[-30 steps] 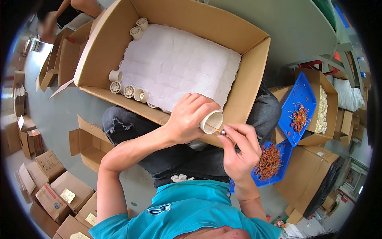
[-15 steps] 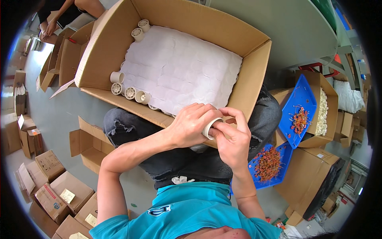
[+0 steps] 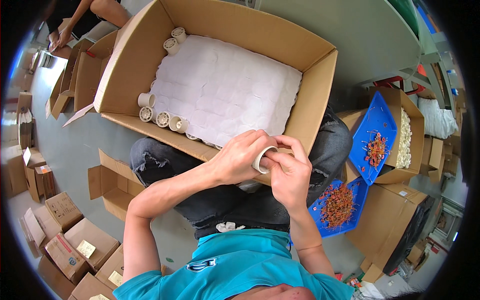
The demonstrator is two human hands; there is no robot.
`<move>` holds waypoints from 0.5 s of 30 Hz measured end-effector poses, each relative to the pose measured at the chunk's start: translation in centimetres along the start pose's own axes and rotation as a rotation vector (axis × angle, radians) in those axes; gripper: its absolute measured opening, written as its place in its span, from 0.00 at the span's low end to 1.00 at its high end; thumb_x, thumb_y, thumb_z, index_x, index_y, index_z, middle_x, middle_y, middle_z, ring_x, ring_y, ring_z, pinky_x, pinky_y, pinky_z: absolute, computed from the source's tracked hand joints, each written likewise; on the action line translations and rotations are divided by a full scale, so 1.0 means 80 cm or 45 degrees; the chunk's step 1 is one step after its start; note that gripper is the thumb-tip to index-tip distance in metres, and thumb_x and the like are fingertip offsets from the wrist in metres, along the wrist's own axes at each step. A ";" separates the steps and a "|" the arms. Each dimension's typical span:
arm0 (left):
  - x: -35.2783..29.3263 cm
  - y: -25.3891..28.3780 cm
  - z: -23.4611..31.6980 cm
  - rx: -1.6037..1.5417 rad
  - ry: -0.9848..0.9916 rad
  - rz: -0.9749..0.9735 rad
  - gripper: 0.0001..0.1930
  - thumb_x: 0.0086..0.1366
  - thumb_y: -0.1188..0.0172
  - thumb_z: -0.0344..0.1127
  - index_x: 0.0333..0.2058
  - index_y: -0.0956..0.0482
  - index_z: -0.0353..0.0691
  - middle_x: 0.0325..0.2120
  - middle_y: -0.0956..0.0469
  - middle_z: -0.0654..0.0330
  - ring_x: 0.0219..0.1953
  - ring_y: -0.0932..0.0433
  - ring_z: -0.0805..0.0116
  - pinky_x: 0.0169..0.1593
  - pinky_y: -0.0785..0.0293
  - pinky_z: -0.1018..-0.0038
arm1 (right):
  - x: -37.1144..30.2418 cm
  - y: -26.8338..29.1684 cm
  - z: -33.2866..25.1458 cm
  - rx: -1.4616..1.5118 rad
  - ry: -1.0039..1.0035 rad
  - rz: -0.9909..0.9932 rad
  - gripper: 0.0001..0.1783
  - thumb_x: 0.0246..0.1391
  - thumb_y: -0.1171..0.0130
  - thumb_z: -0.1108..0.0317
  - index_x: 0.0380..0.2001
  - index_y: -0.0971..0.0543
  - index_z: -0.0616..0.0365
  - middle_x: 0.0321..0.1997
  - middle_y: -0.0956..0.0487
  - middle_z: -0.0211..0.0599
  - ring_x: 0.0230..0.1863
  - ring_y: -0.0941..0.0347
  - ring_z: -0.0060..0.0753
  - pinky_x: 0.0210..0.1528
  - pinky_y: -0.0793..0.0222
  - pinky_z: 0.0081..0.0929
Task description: Assembling small electronic components into cylindrical shells and packing them into a cardboard box.
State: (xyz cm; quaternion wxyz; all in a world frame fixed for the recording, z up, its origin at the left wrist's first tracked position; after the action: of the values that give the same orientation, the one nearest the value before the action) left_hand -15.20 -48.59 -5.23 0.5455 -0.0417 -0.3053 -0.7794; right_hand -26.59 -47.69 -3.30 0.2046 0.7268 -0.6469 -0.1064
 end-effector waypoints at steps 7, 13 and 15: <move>-0.003 -0.004 0.000 0.081 0.037 -0.062 0.22 0.43 0.31 0.23 0.39 0.28 0.37 0.34 0.25 0.54 0.36 0.23 0.50 0.39 0.25 0.60 | -0.008 -0.004 0.006 0.002 0.061 0.034 0.12 0.40 0.32 0.84 0.32 0.14 0.65 0.44 0.21 0.43 0.44 0.22 0.42 0.42 0.23 0.32; -0.004 -0.008 -0.007 0.003 0.037 -0.121 0.23 0.43 0.31 0.23 0.40 0.28 0.37 0.34 0.24 0.54 0.36 0.23 0.50 0.39 0.25 0.60 | -0.007 -0.006 0.006 -0.008 0.082 0.008 0.12 0.39 0.32 0.84 0.32 0.14 0.64 0.43 0.22 0.43 0.42 0.22 0.43 0.41 0.24 0.34; 0.000 -0.009 -0.006 0.003 0.018 -0.119 0.23 0.43 0.30 0.24 0.40 0.28 0.37 0.34 0.24 0.54 0.37 0.23 0.50 0.39 0.25 0.60 | -0.006 -0.003 0.004 -0.052 0.143 0.038 0.12 0.39 0.32 0.84 0.32 0.14 0.64 0.43 0.22 0.43 0.42 0.22 0.43 0.41 0.24 0.35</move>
State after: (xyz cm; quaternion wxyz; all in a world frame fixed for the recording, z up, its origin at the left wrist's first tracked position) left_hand -15.71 -48.68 -5.91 0.5109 -0.0213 -0.3038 -0.8039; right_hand -26.61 -47.28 -3.75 0.2570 0.7177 -0.6428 -0.0755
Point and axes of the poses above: each hand's wrist, its own x-axis towards the middle knuckle, its own y-axis out of the back of the hand, z = x × y, the point moved 8 cm from there along x, towards the middle knuckle
